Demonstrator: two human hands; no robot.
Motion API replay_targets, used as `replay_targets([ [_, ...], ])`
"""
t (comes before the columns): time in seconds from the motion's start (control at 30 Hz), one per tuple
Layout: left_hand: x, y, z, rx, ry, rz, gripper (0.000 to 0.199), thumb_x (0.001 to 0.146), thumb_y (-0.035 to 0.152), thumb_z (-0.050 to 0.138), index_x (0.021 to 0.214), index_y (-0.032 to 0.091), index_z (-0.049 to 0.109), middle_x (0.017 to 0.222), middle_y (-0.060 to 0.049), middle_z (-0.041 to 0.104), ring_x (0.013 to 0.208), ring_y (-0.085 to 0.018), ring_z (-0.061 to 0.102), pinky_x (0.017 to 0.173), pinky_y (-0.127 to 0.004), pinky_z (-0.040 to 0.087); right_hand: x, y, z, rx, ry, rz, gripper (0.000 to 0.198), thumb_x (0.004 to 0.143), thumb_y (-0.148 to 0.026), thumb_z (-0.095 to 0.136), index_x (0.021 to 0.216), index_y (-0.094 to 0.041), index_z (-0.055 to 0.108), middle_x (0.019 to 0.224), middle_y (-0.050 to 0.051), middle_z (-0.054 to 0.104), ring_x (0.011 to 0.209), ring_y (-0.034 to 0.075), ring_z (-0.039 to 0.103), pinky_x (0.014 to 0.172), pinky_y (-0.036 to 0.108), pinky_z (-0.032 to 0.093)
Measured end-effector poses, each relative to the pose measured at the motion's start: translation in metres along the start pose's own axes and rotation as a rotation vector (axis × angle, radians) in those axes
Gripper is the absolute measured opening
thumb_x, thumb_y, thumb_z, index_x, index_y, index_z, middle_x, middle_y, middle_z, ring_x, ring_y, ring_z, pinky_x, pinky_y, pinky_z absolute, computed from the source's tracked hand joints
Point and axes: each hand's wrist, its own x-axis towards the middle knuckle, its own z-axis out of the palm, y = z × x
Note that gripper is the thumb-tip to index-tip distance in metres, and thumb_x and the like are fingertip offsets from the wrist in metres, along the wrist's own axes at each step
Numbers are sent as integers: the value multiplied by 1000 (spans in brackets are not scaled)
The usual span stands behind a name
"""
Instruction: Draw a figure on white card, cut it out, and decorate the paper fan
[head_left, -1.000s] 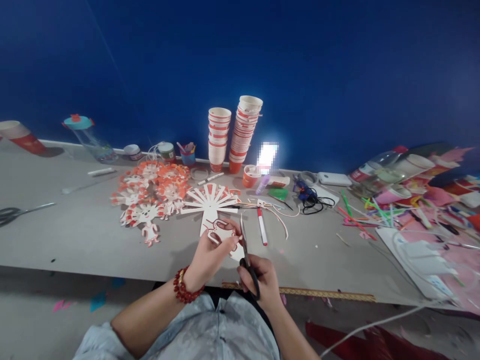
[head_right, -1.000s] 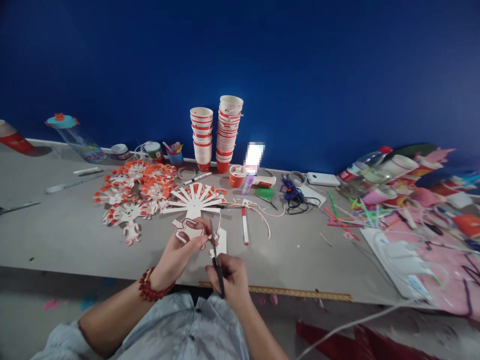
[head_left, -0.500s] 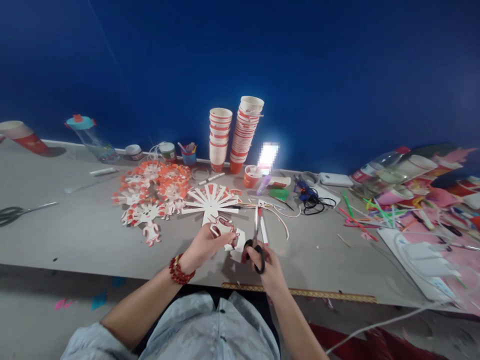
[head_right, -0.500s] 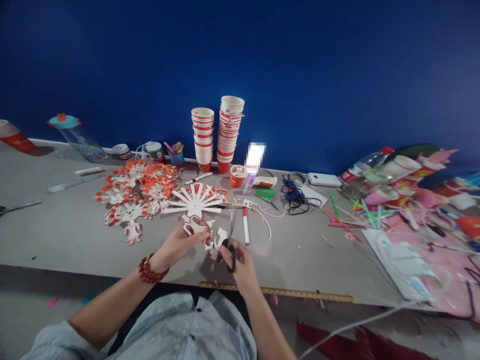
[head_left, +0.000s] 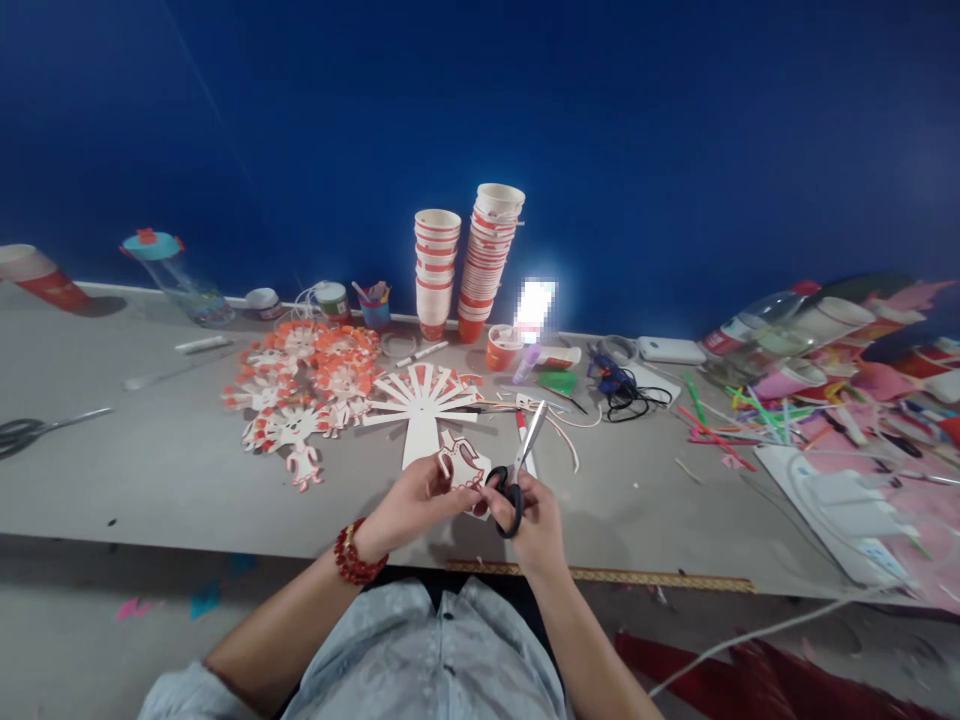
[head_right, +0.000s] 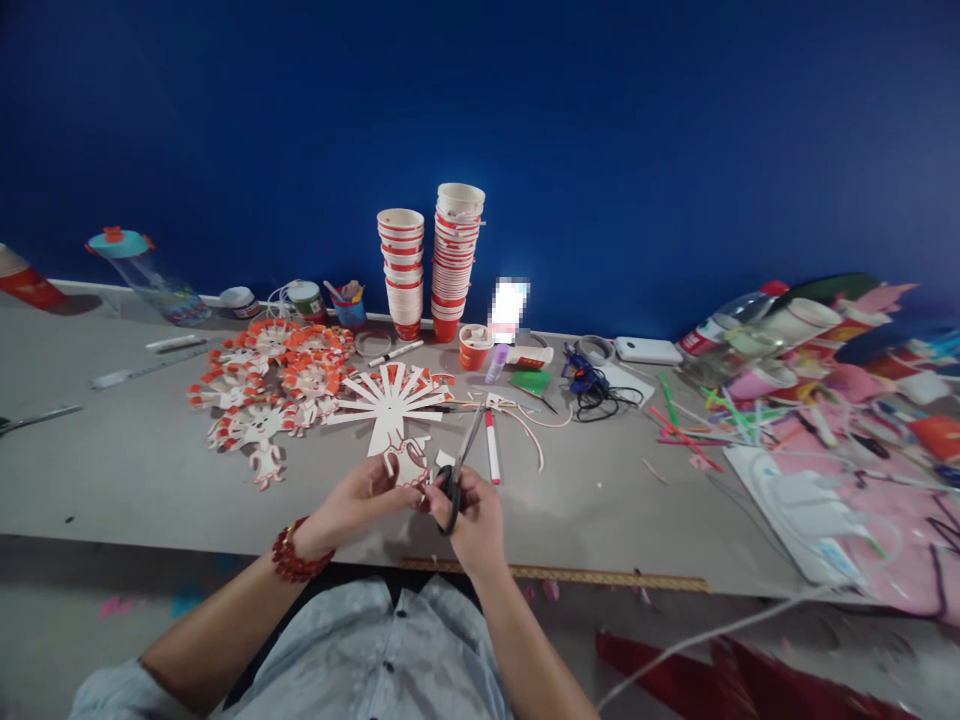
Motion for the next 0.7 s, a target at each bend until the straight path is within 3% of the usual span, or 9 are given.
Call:
replay_targets([
  [0.1,-6,-8,-1,-102,179,33,29,87,43,64,93,15,66,82,-5,65,75,-17,59,74,-28,49,-4,4,1,18,17,13,17,73,-30,72,66,-18,62,58,0,64,52,15,59,52,24,46],
  [0.23,-11,-14,-5,-95,347,54,35,88,48,61,77,15,64,74,-4,60,72,-16,55,70,-26,47,-6,5,2,49,3,36,16,74,-29,71,69,-18,61,61,1,65,55,16,61,56,26,48],
  [0.47,-11,-6,-5,-19,286,63,29,89,40,64,75,15,64,69,-2,60,67,-14,54,68,-24,44,-7,9,2,121,-44,30,17,75,-31,72,70,-18,63,61,2,67,55,16,62,58,26,47],
  [0.7,-12,-13,-8,-26,275,64,31,89,41,62,74,14,63,68,-2,58,67,-14,53,67,-24,44,-7,9,5,155,-57,74,16,75,-31,72,70,-18,65,58,1,67,55,16,62,59,26,47],
])
